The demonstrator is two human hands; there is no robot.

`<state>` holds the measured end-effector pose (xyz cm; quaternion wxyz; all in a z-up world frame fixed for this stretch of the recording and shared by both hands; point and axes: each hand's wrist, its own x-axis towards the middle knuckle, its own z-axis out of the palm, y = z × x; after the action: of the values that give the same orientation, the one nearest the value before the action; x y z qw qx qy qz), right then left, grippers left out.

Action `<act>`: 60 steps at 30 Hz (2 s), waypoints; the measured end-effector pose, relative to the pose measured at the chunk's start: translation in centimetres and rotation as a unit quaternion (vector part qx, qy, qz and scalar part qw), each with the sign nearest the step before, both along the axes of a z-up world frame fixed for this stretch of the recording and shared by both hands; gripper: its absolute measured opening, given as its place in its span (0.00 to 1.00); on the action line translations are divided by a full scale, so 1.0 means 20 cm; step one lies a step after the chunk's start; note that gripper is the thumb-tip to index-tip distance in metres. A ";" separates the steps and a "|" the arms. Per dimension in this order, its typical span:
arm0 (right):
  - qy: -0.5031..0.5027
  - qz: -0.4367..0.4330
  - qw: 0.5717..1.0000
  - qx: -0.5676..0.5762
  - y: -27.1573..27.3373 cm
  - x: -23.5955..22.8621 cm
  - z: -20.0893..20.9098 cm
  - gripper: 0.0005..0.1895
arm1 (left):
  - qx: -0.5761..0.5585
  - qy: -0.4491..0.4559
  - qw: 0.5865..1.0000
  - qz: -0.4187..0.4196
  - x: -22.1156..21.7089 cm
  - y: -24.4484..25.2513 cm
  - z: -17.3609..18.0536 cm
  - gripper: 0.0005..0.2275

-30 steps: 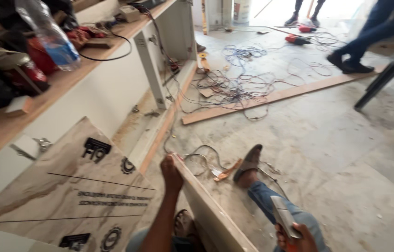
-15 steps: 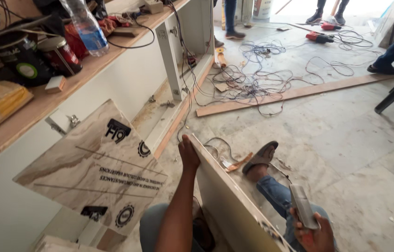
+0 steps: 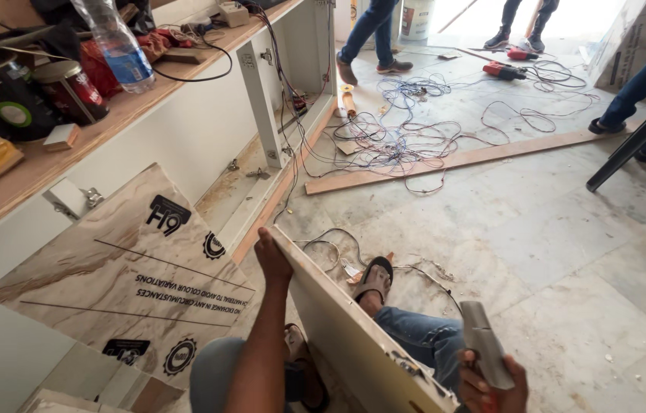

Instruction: The person sits on the floor and uses a hand plane to smooth the edges of a rectangular wooden board. They repeatedly run the plane along the edges, flip the board over to work on different sides, and occasionally wipe away wood shavings with their hand.

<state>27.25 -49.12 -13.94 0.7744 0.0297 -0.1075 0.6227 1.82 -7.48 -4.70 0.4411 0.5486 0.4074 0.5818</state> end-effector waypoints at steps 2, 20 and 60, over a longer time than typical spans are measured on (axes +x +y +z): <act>-0.004 -0.001 1.000 0.004 0.07 0.00 -0.01 0.37 | -0.008 -0.009 1.000 0.008 -0.02 -0.02 0.00 0.31; -0.100 0.086 0.988 -0.085 -0.02 0.17 -0.31 0.41 | 0.020 0.000 1.000 -0.024 0.04 -0.06 -0.03 0.30; -0.199 -0.194 0.900 -0.335 0.01 0.26 0.04 0.34 | 0.027 -0.012 0.997 0.073 0.05 -0.09 0.06 0.28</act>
<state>32.42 -48.93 -13.23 0.8064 -0.3779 -0.0482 0.4524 2.86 -9.26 -3.49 0.3869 0.5222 0.4251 0.6300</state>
